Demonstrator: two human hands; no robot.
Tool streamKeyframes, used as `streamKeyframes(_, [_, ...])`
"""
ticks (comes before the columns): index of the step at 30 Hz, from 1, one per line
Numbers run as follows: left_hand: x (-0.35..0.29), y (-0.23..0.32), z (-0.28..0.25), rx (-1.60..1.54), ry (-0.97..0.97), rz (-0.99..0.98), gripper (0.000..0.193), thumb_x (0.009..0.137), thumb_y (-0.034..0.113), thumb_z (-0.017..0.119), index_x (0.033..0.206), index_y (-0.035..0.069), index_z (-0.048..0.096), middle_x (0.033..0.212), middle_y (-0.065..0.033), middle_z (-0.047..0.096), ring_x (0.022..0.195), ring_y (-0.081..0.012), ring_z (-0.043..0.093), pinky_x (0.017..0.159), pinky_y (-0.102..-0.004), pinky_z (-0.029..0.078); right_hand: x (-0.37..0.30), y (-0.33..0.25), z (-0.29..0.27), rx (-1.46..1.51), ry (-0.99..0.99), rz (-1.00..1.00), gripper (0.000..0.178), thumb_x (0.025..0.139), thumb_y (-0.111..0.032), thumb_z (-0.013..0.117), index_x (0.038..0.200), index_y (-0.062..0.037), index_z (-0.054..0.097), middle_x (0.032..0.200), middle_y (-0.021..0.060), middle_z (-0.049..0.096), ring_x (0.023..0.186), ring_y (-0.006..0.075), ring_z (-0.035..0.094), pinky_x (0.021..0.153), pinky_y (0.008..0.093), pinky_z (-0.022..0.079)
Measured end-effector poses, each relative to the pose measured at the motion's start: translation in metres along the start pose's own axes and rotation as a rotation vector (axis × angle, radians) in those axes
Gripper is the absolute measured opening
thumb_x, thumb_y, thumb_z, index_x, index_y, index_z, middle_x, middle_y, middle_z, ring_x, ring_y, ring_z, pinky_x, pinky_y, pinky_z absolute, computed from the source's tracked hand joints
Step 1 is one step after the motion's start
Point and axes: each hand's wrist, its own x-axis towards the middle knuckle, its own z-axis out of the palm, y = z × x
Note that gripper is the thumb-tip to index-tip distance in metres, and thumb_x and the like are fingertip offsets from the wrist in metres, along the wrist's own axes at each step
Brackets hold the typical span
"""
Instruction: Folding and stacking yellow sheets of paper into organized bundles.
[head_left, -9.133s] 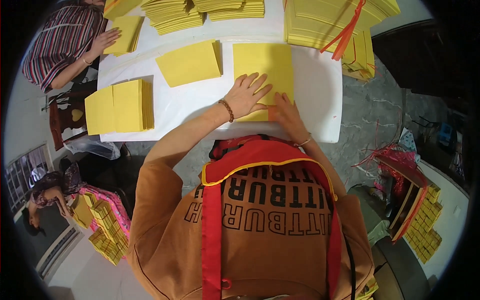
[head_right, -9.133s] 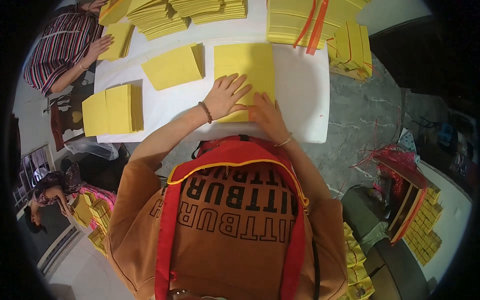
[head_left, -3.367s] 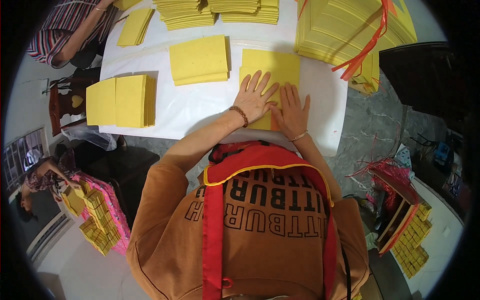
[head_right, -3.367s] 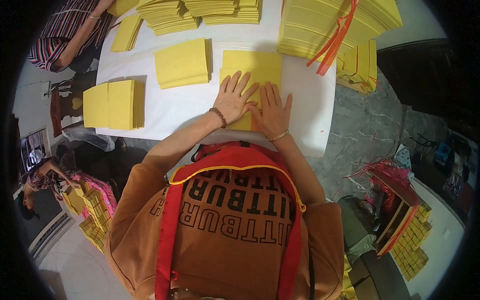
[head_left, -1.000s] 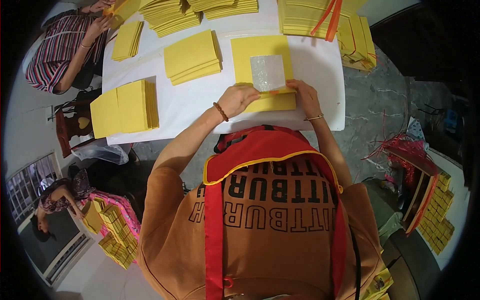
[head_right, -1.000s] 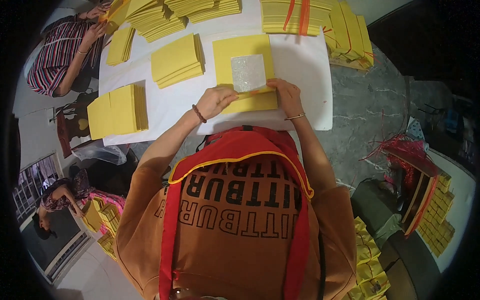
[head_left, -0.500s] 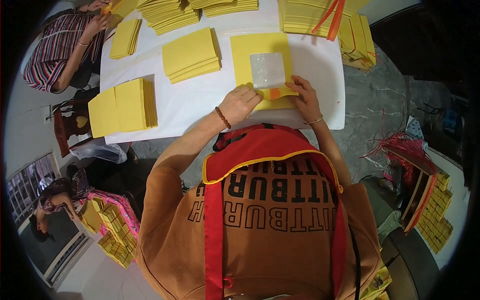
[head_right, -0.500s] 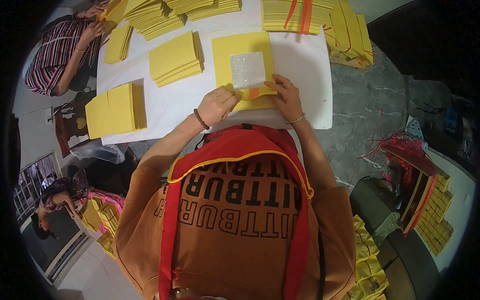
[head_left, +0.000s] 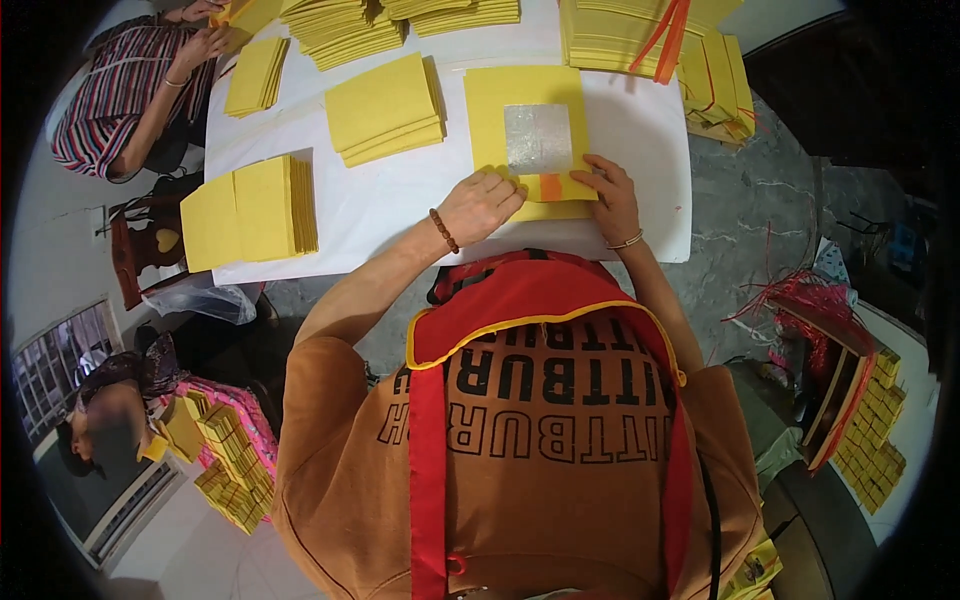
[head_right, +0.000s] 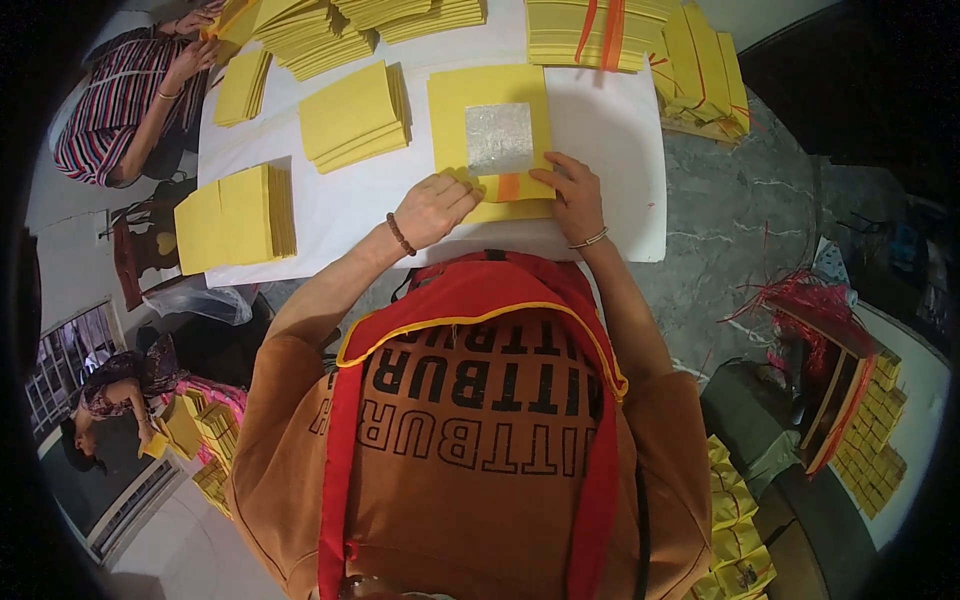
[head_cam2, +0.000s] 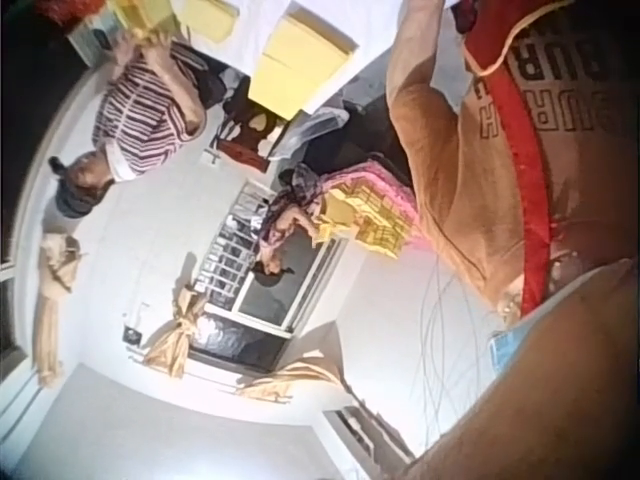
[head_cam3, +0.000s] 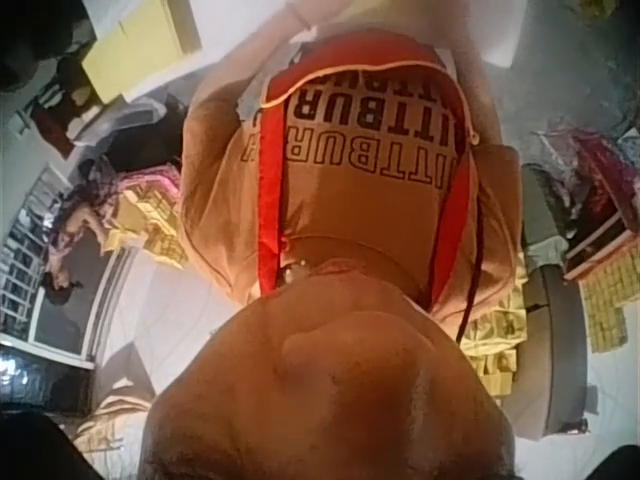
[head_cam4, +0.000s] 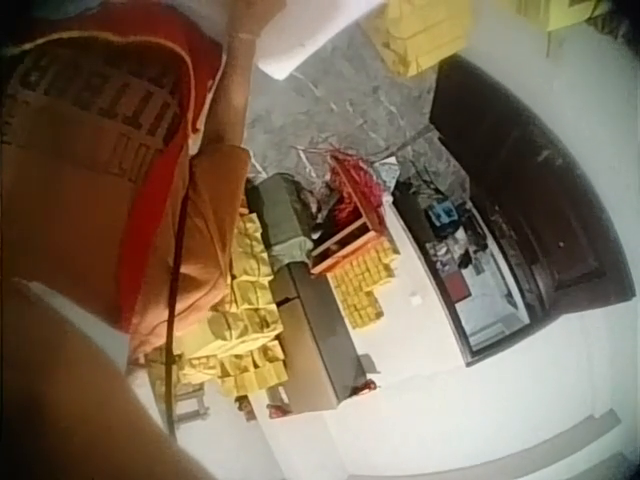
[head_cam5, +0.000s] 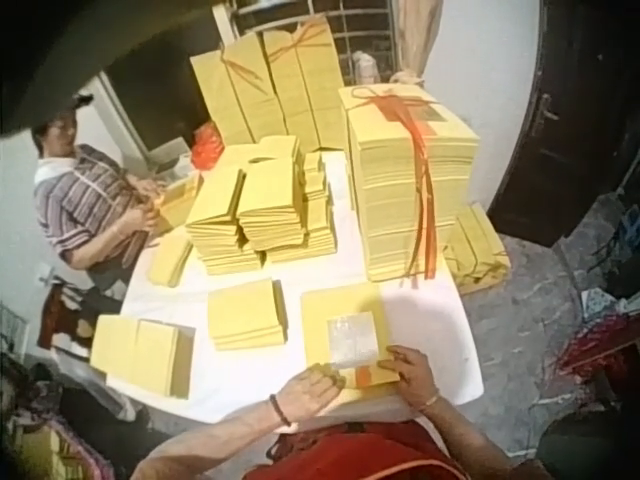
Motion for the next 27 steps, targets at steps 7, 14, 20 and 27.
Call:
streamKeyframes(7, [0.0,0.008,0.004,-0.027,0.063,0.042,0.036,0.072,0.007,0.054,0.108,0.005,0.058,0.083,-0.0053,0.053,0.076,-0.0181,0.054,0.064,-0.0292,0.049,0.001,0.006,0.0,0.032,-0.054,-0.027,0.041,0.064,0.009,0.051,0.094,-0.0122,0.068,0.109,0.0093,0.061,0.098,0.0281,0.058,0.082,0.0372,0.045])
streamKeyframes(14, [0.003,0.011,0.004,-0.014,-0.036,0.062,0.05,0.073,0.01,0.053,0.122,0.018,0.054,0.08,-0.0036,0.048,0.072,-0.0167,0.05,0.066,-0.0272,0.048,0.003,0.016,0.004,-0.012,-0.098,-0.113,0.047,0.068,0.01,0.05,0.107,-0.0131,0.063,0.116,0.0088,0.057,0.108,0.0262,0.054,0.088,0.0367,0.042])
streamKeyframes(20, [0.001,0.01,0.008,-0.043,-0.071,0.092,0.043,0.073,0.012,0.053,0.116,0.016,0.057,0.099,-0.0069,0.052,0.081,-0.0188,0.051,0.073,-0.0297,0.047,0.0,-0.005,-0.004,0.167,0.027,0.074,0.05,0.07,0.003,0.053,0.118,-0.0116,0.056,0.121,0.0118,0.053,0.112,0.0273,0.051,0.094,0.0377,0.04])
streamKeyframes(27, [0.007,0.009,0.007,-0.185,-0.071,0.007,0.043,0.067,0.019,0.07,0.106,0.008,0.059,0.104,-0.0087,0.054,0.09,-0.0232,0.052,0.079,-0.0319,0.045,-0.008,0.008,-0.008,0.288,-0.081,0.145,0.042,0.073,-0.003,0.057,0.114,-0.0078,0.058,0.119,0.0131,0.054,0.109,0.0292,0.053,0.093,0.0349,0.042])
